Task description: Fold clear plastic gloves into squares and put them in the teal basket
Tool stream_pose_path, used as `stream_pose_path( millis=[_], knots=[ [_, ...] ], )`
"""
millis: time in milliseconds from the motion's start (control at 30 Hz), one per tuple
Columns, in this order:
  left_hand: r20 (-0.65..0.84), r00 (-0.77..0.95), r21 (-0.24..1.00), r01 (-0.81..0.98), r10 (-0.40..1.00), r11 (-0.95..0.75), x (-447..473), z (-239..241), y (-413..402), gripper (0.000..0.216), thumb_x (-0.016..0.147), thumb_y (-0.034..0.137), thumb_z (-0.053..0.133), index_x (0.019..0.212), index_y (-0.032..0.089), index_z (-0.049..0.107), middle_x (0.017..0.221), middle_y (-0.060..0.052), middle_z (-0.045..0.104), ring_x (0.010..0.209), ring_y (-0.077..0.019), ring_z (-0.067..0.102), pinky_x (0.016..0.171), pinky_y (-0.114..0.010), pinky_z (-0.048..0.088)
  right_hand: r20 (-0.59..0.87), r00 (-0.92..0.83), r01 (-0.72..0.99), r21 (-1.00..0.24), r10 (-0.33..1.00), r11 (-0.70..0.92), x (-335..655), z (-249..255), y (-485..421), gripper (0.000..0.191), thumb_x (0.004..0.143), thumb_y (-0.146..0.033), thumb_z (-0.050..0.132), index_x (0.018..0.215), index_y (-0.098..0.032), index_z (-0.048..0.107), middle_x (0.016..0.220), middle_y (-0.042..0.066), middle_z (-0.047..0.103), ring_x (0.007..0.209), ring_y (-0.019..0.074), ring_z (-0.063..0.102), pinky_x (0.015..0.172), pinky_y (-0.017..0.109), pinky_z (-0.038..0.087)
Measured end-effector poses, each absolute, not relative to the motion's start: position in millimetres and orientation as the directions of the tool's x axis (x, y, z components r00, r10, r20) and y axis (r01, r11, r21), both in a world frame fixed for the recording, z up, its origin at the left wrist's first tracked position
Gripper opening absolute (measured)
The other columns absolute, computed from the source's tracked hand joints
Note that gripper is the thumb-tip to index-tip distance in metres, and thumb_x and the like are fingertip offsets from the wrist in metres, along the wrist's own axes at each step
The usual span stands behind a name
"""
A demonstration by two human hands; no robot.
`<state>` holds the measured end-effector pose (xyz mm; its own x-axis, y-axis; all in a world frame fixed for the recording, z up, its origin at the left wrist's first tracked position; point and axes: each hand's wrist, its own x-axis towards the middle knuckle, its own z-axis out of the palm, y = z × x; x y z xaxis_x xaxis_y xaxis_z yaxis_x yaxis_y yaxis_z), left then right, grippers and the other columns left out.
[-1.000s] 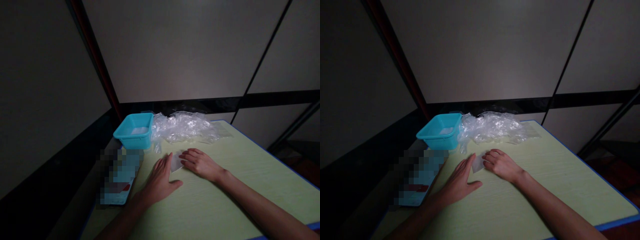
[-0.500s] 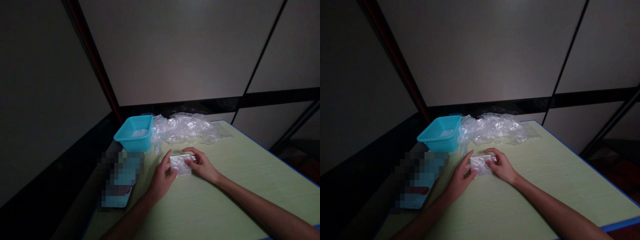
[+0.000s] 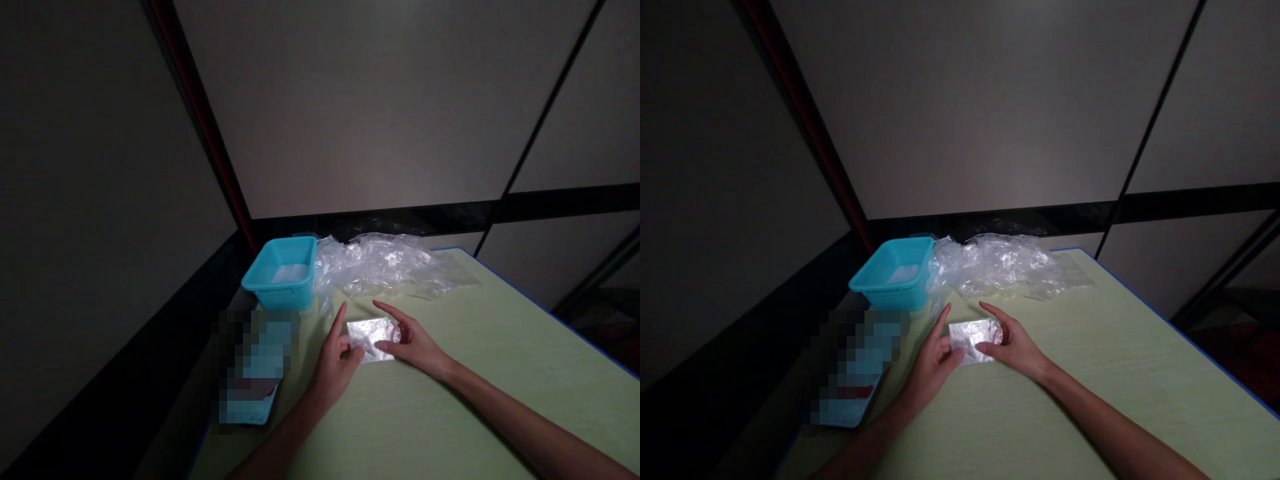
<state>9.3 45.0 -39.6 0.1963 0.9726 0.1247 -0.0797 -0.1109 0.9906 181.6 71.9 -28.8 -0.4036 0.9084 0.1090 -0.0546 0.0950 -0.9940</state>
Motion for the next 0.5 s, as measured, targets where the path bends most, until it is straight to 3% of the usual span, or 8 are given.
stream_pose_path(
  millis=[67,167,300,500],
  knots=[
    [0.129,0.189,0.99,-0.081,0.973,-0.116,10,-41,44,0.085,0.07,0.019,0.055,0.141,0.014,0.008,0.062,0.004,0.048,0.056,-0.0101,0.045,0.054,-0.02,0.035,0.111,-0.382,-0.057,-0.994,0.917,0.097,181,-30,72,0.073,0.063,-0.026,0.073,0.127,-0.017,0.039,0.069,-0.004,0.05,0.053,0.0063,0.038,0.047,0.019,0.031],
    [0.14,0.159,0.989,-0.07,0.977,-0.13,12,-44,43,0.082,0.07,0.017,0.054,0.14,0.013,0.013,0.06,0.005,0.045,0.055,-0.0094,0.042,0.053,-0.02,0.034,0.084,-0.348,-0.089,-0.994,0.934,0.056,181,-33,71,0.068,0.069,-0.032,0.069,0.128,-0.018,0.037,0.059,-0.007,0.047,0.048,0.0066,0.038,0.043,0.019,0.032],
    [0.131,0.12,0.991,-0.052,0.984,-0.126,17,-49,42,0.078,0.07,0.016,0.052,0.14,0.013,0.017,0.065,0.003,0.049,0.058,-0.0105,0.044,0.056,-0.021,0.038,0.049,-0.314,-0.07,-0.997,0.948,0.028,180,-34,68,0.067,0.071,-0.039,0.066,0.127,-0.021,0.036,0.061,-0.005,0.05,0.05,0.0108,0.046,0.042,0.022,0.042],
    [0.145,0.079,0.984,0.096,0.986,-0.152,23,-58,41,0.074,0.074,0.015,0.051,0.14,0.016,0.018,0.081,-0.004,0.061,0.074,-0.0158,0.056,0.073,-0.027,0.046,-0.005,-0.241,-0.023,-1.0,0.97,-0.011,178,-34,66,0.065,0.065,-0.039,0.07,0.123,-0.024,0.045,0.06,-0.003,0.054,0.046,0.0117,0.047,0.04,0.023,0.043]
  ],
)
